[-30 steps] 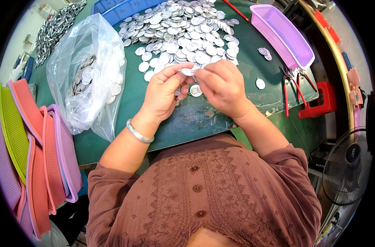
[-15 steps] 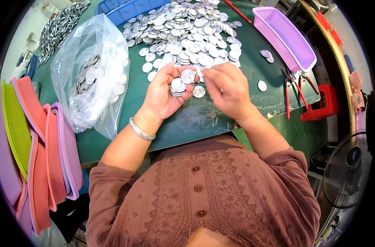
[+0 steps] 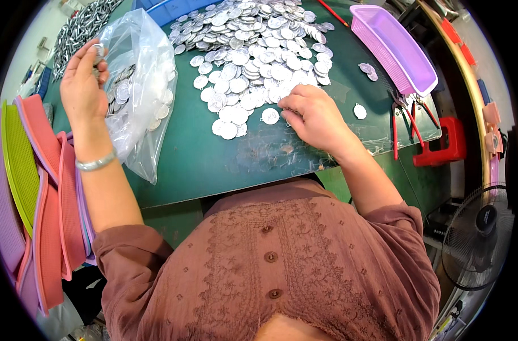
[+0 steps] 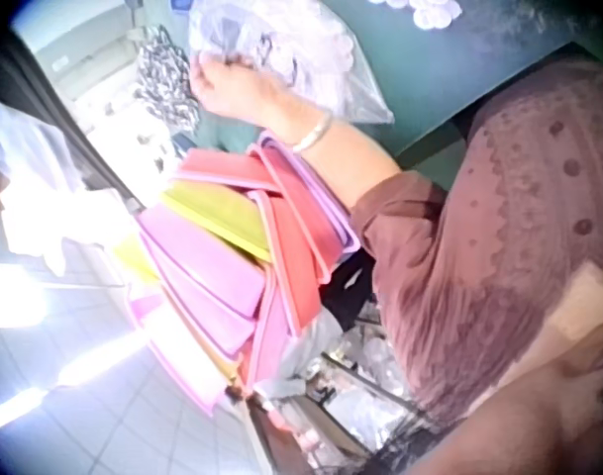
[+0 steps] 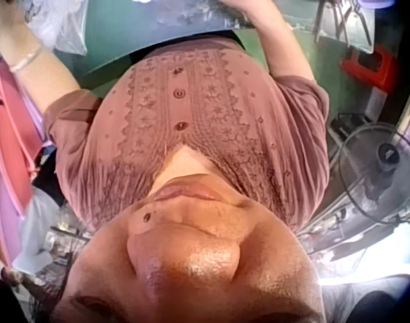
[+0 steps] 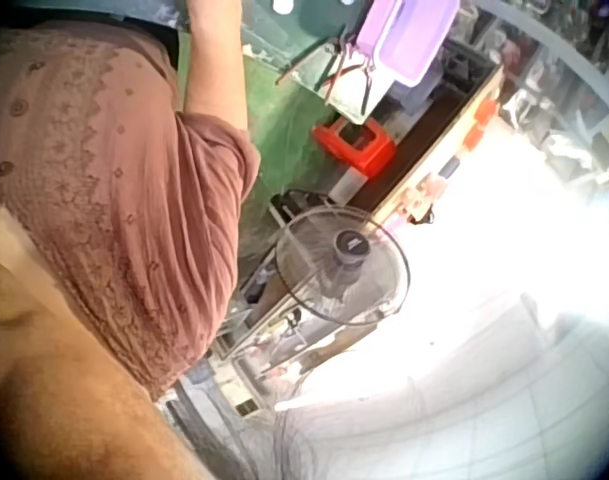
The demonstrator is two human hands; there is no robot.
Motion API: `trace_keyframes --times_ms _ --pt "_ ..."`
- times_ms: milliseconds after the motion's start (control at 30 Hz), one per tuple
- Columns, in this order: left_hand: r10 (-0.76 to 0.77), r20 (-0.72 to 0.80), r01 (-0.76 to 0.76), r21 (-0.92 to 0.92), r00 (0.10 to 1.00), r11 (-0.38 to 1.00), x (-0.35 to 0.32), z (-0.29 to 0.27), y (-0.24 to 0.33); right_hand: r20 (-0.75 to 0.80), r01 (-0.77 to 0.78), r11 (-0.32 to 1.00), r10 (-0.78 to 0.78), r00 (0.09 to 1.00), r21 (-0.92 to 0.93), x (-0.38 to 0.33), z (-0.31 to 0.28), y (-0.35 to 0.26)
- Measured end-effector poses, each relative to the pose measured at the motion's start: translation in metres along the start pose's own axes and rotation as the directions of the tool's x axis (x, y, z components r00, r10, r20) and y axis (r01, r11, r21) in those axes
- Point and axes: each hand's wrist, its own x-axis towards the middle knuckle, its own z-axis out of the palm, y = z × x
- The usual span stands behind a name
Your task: The person assembles small, round, silver-colored metal pieces by hand. They pick up individual discs from a large pile on a green table, attach small metal rings to them, and place the finished items into a clear plastic bag. The workspace includes various colored trays and a fan in the background.
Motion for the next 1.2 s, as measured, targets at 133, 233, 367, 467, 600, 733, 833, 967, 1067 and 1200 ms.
trace_keyframes --times_ms 133,233,367,467,600,733,833,967,1067,1200 --pt "-0.009 -0.011 0.013 0.450 1.000 0.893 0.022 -0.045 -0.010 0.150 0.057 0.995 -0.045 0.988 -0.081 0.013 0.009 -0.010" --pt "-0.110 0.191 0.004 0.483 0.976 0.876 0.015 -0.037 -0.025 0.218 0.052 0.987 -0.017 0.976 -0.155 0.016 0.009 -0.015" --pt "0.087 0.155 -0.147 0.440 0.984 0.886 -0.014 -0.015 -0.014 0.271 0.062 0.982 -0.012 0.963 -0.180 0.020 0.010 -0.016" --pt "0.326 0.143 -0.356 0.360 0.935 0.862 -0.053 0.018 -0.002 0.275 0.028 0.985 0.021 0.961 -0.173 0.019 0.011 -0.012" --pt "0.262 0.319 -0.331 0.185 0.911 0.925 -0.106 0.050 -0.009 0.276 -0.003 0.994 0.032 0.961 -0.106 0.024 0.011 -0.012" --pt "-0.128 0.499 0.051 0.166 0.857 0.985 -0.132 0.073 -0.042 0.396 -0.221 0.959 0.136 0.908 0.178 0.028 -0.001 -0.018" --pt "-0.276 0.608 0.226 0.159 0.745 0.961 -0.138 0.087 -0.058 0.368 -0.412 0.760 0.244 0.897 0.503 0.020 -0.005 -0.018" --pt "-0.240 0.659 0.219 0.116 0.713 0.969 -0.144 0.101 -0.058 0.219 -0.331 0.460 0.279 0.935 0.824 0.006 0.003 -0.011" --pt "-0.199 0.664 0.225 0.047 0.721 0.973 -0.146 0.107 -0.059 0.159 -0.266 0.422 0.272 0.949 0.867 0.000 0.001 -0.012" --pt "-0.132 0.653 0.184 -0.011 0.746 0.983 -0.150 0.112 -0.059 0.137 -0.214 0.298 0.260 0.956 0.930 -0.004 0.003 -0.007"
